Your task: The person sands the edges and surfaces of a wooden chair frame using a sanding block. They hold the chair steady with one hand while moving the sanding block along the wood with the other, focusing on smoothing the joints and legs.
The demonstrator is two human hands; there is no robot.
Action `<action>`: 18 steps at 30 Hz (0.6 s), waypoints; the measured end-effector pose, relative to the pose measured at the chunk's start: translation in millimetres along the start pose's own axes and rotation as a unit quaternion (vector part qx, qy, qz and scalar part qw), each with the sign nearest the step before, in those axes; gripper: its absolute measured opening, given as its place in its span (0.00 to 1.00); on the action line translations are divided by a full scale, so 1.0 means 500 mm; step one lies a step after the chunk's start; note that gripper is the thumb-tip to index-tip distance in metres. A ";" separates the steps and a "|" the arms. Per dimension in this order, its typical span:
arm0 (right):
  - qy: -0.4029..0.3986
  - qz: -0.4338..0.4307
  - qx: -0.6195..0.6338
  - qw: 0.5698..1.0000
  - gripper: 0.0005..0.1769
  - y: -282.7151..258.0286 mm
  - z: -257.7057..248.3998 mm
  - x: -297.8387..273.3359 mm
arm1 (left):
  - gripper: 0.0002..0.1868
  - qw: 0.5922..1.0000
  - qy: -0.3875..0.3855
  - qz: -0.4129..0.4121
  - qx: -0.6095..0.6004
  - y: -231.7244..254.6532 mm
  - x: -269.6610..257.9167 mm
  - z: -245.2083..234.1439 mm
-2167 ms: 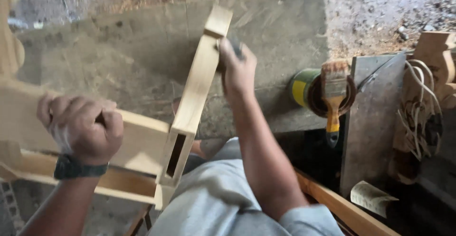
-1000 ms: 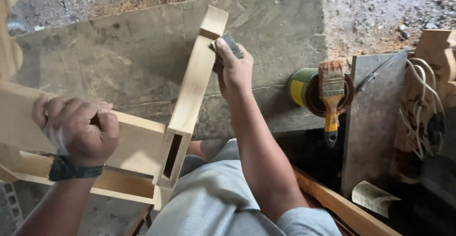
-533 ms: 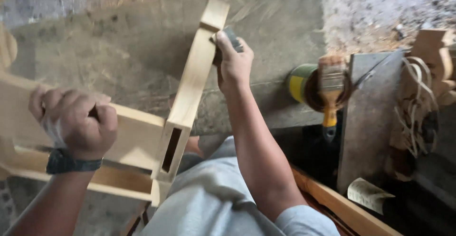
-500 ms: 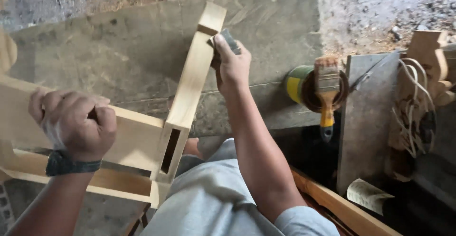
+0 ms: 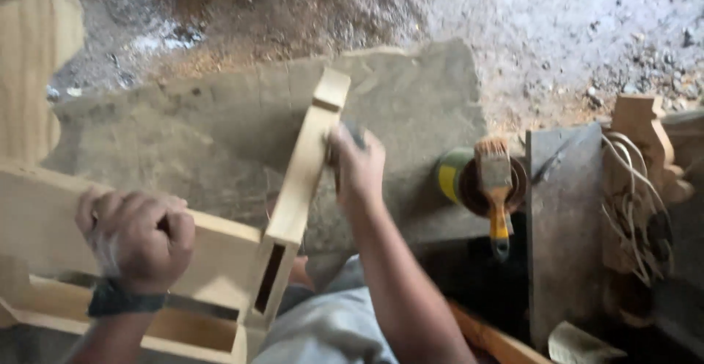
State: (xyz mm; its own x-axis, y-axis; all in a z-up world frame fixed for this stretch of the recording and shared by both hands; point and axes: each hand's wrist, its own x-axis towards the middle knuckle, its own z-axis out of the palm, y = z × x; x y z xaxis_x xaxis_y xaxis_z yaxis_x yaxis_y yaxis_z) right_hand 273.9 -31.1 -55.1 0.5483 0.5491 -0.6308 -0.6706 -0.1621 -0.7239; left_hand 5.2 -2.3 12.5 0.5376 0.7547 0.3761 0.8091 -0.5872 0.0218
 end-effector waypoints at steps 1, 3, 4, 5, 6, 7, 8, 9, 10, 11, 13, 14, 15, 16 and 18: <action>-0.006 -0.002 0.003 1.000 0.07 0.020 -0.008 -0.010 | 0.10 1.000 0.005 0.000 0.005 0.001 -0.001 0.000; -0.037 0.003 0.090 0.995 0.10 0.062 -0.028 -0.027 | 0.08 0.999 -0.016 -0.027 0.018 0.003 -0.001 0.006; -0.039 0.002 0.092 0.995 0.10 0.057 -0.013 -0.010 | 0.08 0.999 -0.014 -0.026 0.020 -0.002 0.001 0.009; -0.016 -0.020 0.062 0.998 0.10 0.050 -0.003 0.005 | 0.09 0.999 -0.013 -0.029 0.023 -0.002 -0.001 0.011; 0.007 -0.042 0.033 0.999 0.10 0.044 0.006 0.017 | 0.10 0.999 -0.012 -0.032 0.026 -0.001 -0.005 0.012; 0.009 -0.041 0.032 0.999 0.10 0.046 0.008 0.047 | 0.10 0.999 -0.013 -0.032 0.026 -0.003 -0.004 0.010; 0.011 -0.011 0.058 0.998 0.08 0.048 0.009 0.077 | 0.10 0.999 -0.012 -0.026 0.027 -0.004 -0.004 0.008; 0.012 0.015 0.082 0.996 0.07 0.044 0.010 0.110 | 0.10 0.999 -0.007 -0.021 0.027 -0.002 0.000 0.009; 0.013 0.011 0.081 0.997 0.07 0.028 0.004 0.083 | 0.10 0.999 -0.005 -0.021 0.024 0.000 -0.006 0.008; 0.012 0.020 0.055 0.998 0.09 0.011 0.004 0.059 | 0.11 0.999 -0.009 -0.025 0.027 -0.001 -0.007 0.009; 0.007 0.029 0.029 0.999 0.11 0.006 -0.004 0.009 | 0.11 0.999 -0.010 -0.030 0.032 -0.003 -0.003 0.010; -0.025 0.020 0.030 0.999 0.12 0.020 -0.013 -0.015 | 0.11 0.999 -0.010 -0.036 0.030 -0.004 0.001 0.013; -0.050 0.019 0.029 0.998 0.13 0.041 -0.033 -0.050 | 0.11 0.999 -0.021 -0.042 0.026 -0.002 -0.007 0.010; -0.046 0.027 0.027 0.998 0.13 0.043 -0.021 -0.039 | 0.11 0.998 -0.029 -0.044 0.026 -0.005 -0.013 0.011; -0.007 -0.022 0.032 0.999 0.10 0.034 0.004 -0.010 | 0.10 0.999 -0.008 -0.032 0.030 -0.009 -0.012 0.020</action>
State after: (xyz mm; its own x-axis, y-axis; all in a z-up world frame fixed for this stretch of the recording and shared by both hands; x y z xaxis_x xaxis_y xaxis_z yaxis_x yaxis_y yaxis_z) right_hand 258.4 -35.0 -63.6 0.5721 0.5653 -0.5943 -0.6766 -0.0842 -0.7315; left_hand 0.5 -1.2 0.9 0.4879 0.7949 0.3608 0.8544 -0.5195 -0.0109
